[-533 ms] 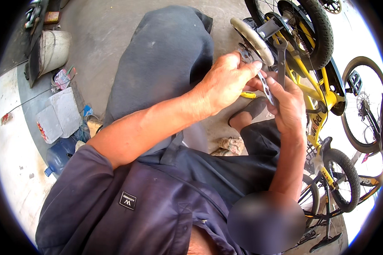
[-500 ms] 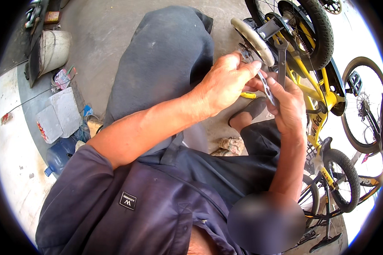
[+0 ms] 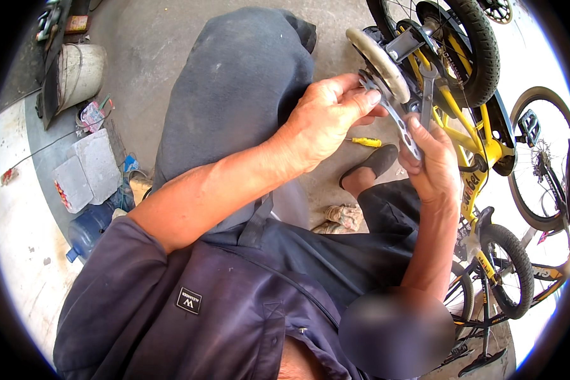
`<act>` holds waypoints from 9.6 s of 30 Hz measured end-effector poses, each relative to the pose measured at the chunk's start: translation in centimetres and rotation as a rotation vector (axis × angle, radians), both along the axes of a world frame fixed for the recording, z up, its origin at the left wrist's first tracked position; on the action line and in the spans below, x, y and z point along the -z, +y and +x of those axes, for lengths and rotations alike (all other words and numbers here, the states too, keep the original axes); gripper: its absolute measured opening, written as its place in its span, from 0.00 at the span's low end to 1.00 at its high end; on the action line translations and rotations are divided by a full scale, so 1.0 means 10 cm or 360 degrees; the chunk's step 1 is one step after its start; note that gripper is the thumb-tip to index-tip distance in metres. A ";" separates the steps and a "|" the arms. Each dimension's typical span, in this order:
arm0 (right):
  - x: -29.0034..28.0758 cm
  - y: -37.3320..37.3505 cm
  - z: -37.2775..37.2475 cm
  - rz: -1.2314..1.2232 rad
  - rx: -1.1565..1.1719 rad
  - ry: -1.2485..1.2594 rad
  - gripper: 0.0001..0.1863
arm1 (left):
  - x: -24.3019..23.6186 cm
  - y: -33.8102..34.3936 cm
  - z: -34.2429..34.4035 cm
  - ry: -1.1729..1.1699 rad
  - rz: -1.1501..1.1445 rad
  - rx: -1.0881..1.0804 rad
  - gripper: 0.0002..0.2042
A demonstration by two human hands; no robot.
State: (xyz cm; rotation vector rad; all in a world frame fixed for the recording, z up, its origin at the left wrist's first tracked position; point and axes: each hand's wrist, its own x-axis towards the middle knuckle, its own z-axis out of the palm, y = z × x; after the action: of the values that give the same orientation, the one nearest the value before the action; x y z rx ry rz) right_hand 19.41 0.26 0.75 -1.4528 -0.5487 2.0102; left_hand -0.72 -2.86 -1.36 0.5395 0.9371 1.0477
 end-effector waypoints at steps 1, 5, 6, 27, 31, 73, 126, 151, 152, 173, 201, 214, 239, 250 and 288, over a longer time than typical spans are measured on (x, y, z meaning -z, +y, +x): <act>0.02 0.01 0.01 -0.0033 0.0002 0.0056 0.07 | 0.00 0.00 0.01 -0.0054 -0.0002 -0.0033 0.16; 0.06 0.03 0.00 -0.0141 0.0017 0.0147 0.07 | 0.00 0.01 0.01 -0.0100 -0.0011 -0.0076 0.17; 0.06 0.03 0.00 -0.0149 0.0011 0.0145 0.07 | 0.01 0.01 0.00 -0.0105 -0.0019 -0.0082 0.18; 0.10 0.05 -0.11 0.0070 -0.0160 -0.0599 0.11 | 0.02 0.06 0.14 0.0095 -0.0034 -0.0329 0.21; 0.08 0.05 -0.12 0.0198 -0.0319 -0.0930 0.11 | 0.01 0.08 0.16 0.0186 0.0003 -0.0367 0.19; -0.15 0.17 -0.14 0.0731 -0.0254 -0.1250 0.10 | -0.17 0.12 0.23 0.0734 0.0122 -0.0349 0.11; 1.27 -0.67 1.81 0.0236 0.1830 -0.0608 0.19 | -0.02 0.15 0.10 0.0502 0.0053 -0.0209 0.15; 2.11 -0.26 2.31 0.0346 0.1852 0.0483 0.07 | -0.09 0.14 0.02 0.0532 0.0108 -0.0098 0.16; 2.16 -0.28 2.36 0.0371 0.1830 0.0500 0.07 | -0.09 0.16 0.04 0.0531 0.0123 -0.0082 0.17; 1.96 -0.54 2.62 0.0201 0.1578 0.0605 0.20 | 0.01 0.61 0.16 0.0560 0.0175 -0.0068 0.16; 2.58 0.32 1.54 -0.0003 0.1677 0.1434 0.21 | 0.00 0.60 0.30 0.0630 0.0201 -0.0198 0.13; 2.39 0.03 1.58 -0.0214 0.1579 0.1089 0.14 | -0.15 0.12 0.28 0.0795 0.0028 -0.0187 0.18; 1.33 -2.23 1.60 -0.0369 0.1399 -0.0515 0.12 | 0.06 -0.16 0.26 0.0413 -0.0084 -0.0249 0.10; 0.20 -2.23 0.95 0.0248 0.1216 -0.1036 0.14 | 0.02 -0.12 0.27 0.0456 -0.0102 -0.0160 0.11; -0.49 0.25 -0.17 0.0779 -0.0326 -0.1484 0.14 | -0.23 -0.09 0.11 0.0406 -0.0335 0.0023 0.09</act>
State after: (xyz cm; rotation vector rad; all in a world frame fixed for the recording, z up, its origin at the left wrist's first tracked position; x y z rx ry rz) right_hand 17.66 2.71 5.70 -1.9844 -1.4917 1.0743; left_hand 0.42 -3.75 0.91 0.5107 1.2509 0.8668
